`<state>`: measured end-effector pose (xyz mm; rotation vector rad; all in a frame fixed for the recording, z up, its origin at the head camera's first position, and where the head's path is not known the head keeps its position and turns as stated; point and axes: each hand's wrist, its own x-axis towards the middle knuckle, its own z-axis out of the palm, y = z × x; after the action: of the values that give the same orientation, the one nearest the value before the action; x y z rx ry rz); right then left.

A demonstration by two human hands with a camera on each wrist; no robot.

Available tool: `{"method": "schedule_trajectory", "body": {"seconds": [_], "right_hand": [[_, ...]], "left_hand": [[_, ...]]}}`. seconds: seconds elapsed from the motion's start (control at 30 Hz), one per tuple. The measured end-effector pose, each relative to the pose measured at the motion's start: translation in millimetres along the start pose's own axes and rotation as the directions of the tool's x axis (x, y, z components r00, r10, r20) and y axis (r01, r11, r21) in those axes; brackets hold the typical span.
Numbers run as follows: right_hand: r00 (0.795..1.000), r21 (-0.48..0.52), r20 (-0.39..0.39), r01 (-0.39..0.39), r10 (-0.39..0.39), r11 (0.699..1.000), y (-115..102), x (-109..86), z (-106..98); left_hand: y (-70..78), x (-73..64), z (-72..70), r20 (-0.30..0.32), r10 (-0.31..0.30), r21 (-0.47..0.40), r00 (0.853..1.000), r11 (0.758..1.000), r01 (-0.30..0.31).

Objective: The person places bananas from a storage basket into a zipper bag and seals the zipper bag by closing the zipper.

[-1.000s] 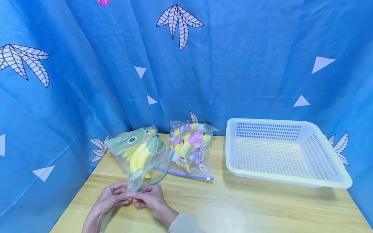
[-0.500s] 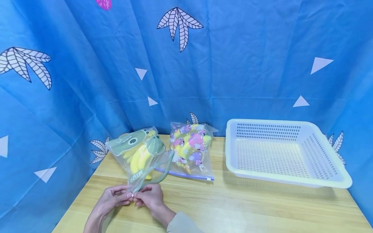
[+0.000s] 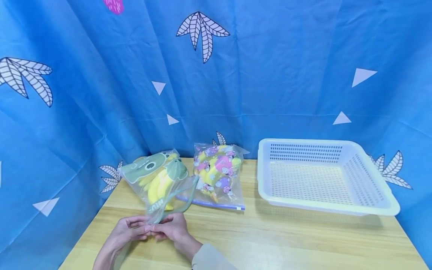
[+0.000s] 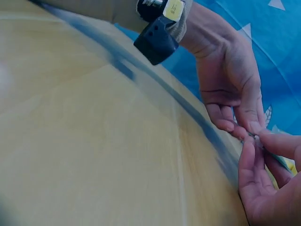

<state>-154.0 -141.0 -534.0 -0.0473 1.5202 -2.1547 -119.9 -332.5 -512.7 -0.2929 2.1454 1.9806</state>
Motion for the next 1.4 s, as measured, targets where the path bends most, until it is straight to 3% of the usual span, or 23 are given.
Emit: {"method": "schedule_trajectory", "body": {"seconds": [0.13, 0.33, 0.57, 0.87, 1.13, 1.4], "right_hand": [[1.0, 0.048, -0.014, -0.014, 0.014, 0.999, 2.0, 2.2, -1.6], [0.998, 0.131, -0.054, -0.023, 0.031, 0.991, -1.8, 7.5, -7.8], [0.996, 0.158, -0.084, -0.027, 0.041, 0.987, -8.5, 10.2, -17.7], [0.991, 0.168, -0.13, -0.001, 0.023, 0.986, -14.8, 11.5, -29.8], [0.977, 0.141, -0.207, 0.076, -0.045, 0.987, -18.9, 11.8, -45.5], [0.972, 0.127, -0.228, 0.088, -0.057, 0.988, -22.6, 6.2, -60.0]], "left_hand": [[-1.7, -1.4, -4.8, 0.043, 0.011, -0.018, 0.999, 1.0, -0.01], [-3.7, -5.8, -20.4, 0.046, 0.007, -0.023, 0.999, 1.0, -0.006], [-4.6, -5.1, -35.0, 0.047, 0.006, -0.017, 0.999, 1.0, -0.005], [-5.9, -2.1, -48.1, -0.071, -0.074, -0.003, 0.995, 0.997, 0.074], [-10.6, 5.5, -61.3, -0.264, -0.091, -0.015, 0.96, 0.996, 0.091], [-7.7, 14.0, -72.0, -0.296, -0.075, -0.038, 0.952, 0.997, 0.067]]}}
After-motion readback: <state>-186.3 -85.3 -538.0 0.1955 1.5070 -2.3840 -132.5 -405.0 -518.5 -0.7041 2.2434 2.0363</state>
